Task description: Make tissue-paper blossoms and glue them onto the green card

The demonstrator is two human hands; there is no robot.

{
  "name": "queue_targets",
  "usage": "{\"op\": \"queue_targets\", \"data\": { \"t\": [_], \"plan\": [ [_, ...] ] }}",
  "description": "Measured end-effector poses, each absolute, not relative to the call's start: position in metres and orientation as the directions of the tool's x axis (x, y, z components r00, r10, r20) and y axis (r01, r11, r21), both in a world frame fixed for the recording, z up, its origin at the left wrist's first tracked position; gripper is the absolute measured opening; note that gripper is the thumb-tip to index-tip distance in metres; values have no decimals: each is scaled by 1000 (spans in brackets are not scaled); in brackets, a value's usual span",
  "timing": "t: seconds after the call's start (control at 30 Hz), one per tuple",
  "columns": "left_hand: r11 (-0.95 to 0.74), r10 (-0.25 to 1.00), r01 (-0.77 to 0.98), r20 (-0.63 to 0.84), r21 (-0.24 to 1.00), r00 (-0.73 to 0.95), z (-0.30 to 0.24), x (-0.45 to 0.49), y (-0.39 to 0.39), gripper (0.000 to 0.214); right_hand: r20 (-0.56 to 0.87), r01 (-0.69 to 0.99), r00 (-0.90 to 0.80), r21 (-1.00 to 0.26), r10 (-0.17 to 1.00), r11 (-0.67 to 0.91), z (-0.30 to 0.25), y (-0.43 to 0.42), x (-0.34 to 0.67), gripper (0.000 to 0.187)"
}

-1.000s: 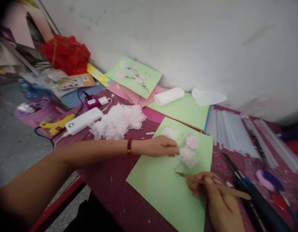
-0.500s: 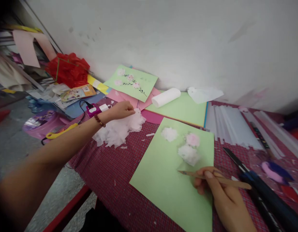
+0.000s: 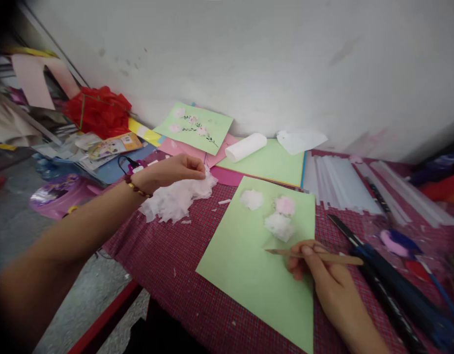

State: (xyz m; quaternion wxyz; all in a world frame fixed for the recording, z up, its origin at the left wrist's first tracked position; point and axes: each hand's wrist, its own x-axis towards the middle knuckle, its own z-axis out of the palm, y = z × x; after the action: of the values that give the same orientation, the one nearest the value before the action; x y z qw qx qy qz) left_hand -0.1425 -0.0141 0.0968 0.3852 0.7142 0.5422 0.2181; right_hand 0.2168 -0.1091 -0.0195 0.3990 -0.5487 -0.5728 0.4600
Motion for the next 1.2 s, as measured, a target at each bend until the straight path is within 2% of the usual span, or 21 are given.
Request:
{"op": "queue_targets", "data": {
  "t": [0.2, 0.43, 0.53, 0.63, 0.8, 0.87, 0.9, 0.97, 1.03, 1.07, 1.13, 1.2],
  "plan": [
    [1, 848, 470, -250, 882, 467, 73, -91, -16, 12, -52, 63, -65, -997, 997, -48, -25, -109, 220, 27],
    [164, 751, 303, -318, 939, 579, 37, -36, -14, 8, -21, 33, -58, -999, 998, -19, -24, -108, 221, 25],
    [117, 722, 360, -329, 925, 609, 30, -27, -19, 13, -1, 20, -41, -1000, 999, 0, -25, -107, 221, 24],
    [1, 662, 411, -309, 911, 683, 27, -28, -22, 21, 12, 3, -31, -1000, 999, 12, -25, -106, 222, 22],
    [-161, 541, 395, -254, 905, 802, 28, -34, -20, 42, 5, 8, -12, -1000, 1000, 5, -21, -106, 224, 20],
    [-300, 569, 470, -240, 830, 787, 26, -35, -17, 45, 12, 8, -6, -1000, 1000, 12, -20, -106, 224, 19],
    [-393, 613, 533, -219, 749, 759, 24, -36, -16, 45, 17, 13, -7, -1000, 1000, 17, -19, -107, 224, 18],
    [-542, 735, 683, -118, 490, 668, 19, -36, -14, 44, 39, 55, -11, -998, 999, 40, -19, -108, 224, 17],
    [-573, 810, 793, -3, 206, 586, 14, -37, -12, 36, 71, 148, -27, -986, 997, 74, -20, -110, 225, 16],
    [-568, 821, 815, 19, 111, 570, 14, -38, -11, 30, 86, 200, -36, -975, 996, 91, -20, -110, 225, 16],
    [-568, 822, 822, -12, 54, 569, 16, -39, -9, 22, 110, 280, -41, -953, 993, 118, -20, -110, 226, 17],
    [-549, 828, 827, -58, 122, 558, 22, -40, -8, 19, 124, 307, -31, -943, 992, 128, -20, -110, 226, 18]
  ]
}}
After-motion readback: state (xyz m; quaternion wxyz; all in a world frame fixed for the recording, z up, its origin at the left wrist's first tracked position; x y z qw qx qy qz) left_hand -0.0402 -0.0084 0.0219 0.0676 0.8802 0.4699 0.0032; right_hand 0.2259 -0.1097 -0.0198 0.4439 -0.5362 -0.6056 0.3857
